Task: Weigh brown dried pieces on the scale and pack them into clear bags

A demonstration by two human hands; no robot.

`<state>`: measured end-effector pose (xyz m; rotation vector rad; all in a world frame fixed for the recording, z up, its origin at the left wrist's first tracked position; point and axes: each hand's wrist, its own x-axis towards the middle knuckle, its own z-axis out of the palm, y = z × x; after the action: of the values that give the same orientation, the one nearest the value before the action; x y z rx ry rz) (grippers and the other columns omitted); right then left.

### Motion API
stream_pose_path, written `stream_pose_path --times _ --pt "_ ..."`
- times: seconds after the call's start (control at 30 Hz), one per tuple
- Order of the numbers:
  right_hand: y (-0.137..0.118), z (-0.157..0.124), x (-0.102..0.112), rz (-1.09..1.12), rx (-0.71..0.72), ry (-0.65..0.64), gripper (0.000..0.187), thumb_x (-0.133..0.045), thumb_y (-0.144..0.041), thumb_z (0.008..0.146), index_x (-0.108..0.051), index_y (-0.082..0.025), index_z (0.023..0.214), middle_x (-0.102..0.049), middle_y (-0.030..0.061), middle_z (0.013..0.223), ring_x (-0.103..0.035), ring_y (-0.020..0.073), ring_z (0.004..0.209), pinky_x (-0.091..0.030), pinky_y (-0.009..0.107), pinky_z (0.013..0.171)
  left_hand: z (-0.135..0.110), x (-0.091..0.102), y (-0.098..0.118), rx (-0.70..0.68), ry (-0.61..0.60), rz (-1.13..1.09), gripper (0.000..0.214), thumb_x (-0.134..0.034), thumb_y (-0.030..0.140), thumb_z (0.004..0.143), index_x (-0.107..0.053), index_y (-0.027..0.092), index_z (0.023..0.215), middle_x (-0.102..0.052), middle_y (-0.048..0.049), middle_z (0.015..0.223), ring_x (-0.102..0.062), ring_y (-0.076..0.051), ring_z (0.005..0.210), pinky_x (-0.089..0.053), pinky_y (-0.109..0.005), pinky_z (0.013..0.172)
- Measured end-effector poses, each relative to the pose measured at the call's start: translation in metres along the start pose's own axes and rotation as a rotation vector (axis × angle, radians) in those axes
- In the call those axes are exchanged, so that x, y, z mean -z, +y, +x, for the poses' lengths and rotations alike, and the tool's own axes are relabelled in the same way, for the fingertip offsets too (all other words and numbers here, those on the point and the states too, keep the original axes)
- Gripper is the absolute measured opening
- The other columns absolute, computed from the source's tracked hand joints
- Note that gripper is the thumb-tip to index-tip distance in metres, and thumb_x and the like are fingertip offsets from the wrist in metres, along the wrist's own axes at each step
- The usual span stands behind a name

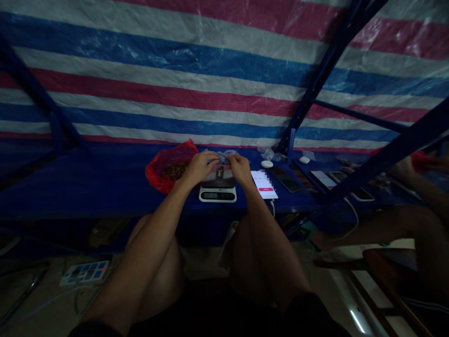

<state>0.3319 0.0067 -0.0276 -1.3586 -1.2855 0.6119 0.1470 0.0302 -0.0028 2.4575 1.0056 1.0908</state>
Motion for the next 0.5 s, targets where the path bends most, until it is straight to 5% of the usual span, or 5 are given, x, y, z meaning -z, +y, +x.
stream_pose_path --times 0.13,0.27,0.37,0.5 --pt "-0.003 -0.001 0.001 0.002 -0.008 0.014 0.033 -0.055 -0.041 0.095 -0.075 -0.019 0.079 -0.079 0.0063 0.084 -0.070 0.0231 0.082 -0.051 0.034 0.080 -0.016 0.040 -0.017 0.190 0.115 0.223 0.028 -0.063 0.024 0.102 -0.085 0.019 0.118 -0.083 -0.0107 0.124 -0.077 -0.028 0.116 -0.057 -0.038 0.107" --pt "-0.004 -0.001 0.002 -0.003 -0.005 0.005 0.032 -0.055 -0.040 0.093 -0.074 -0.019 0.078 -0.079 0.0068 0.084 -0.070 0.0238 0.084 -0.051 0.035 0.082 -0.040 0.073 -0.057 0.547 -0.104 0.414 0.024 -0.076 0.025 0.089 -0.086 0.026 0.111 -0.086 -0.0072 0.116 -0.080 -0.028 0.107 -0.060 -0.031 0.094" --pt "-0.005 -0.002 0.001 -0.012 -0.005 0.011 0.032 -0.055 -0.041 0.093 -0.075 -0.019 0.079 -0.079 0.0064 0.083 -0.070 0.0242 0.083 -0.050 0.035 0.081 -0.050 0.076 -0.078 0.621 -0.272 0.399 0.021 -0.082 0.028 0.082 -0.087 0.029 0.102 -0.087 -0.0051 0.109 -0.082 -0.026 0.101 -0.060 -0.028 0.088" --pt "-0.005 -0.003 0.000 -0.006 -0.011 0.014 0.032 -0.055 -0.040 0.094 -0.076 -0.019 0.081 -0.079 0.0059 0.083 -0.070 0.0234 0.081 -0.051 0.034 0.080 -0.051 0.066 -0.080 0.562 -0.166 0.373 0.015 -0.079 0.023 0.079 -0.086 0.028 0.091 -0.087 -0.0074 0.103 -0.082 -0.028 0.096 -0.060 -0.032 0.088"
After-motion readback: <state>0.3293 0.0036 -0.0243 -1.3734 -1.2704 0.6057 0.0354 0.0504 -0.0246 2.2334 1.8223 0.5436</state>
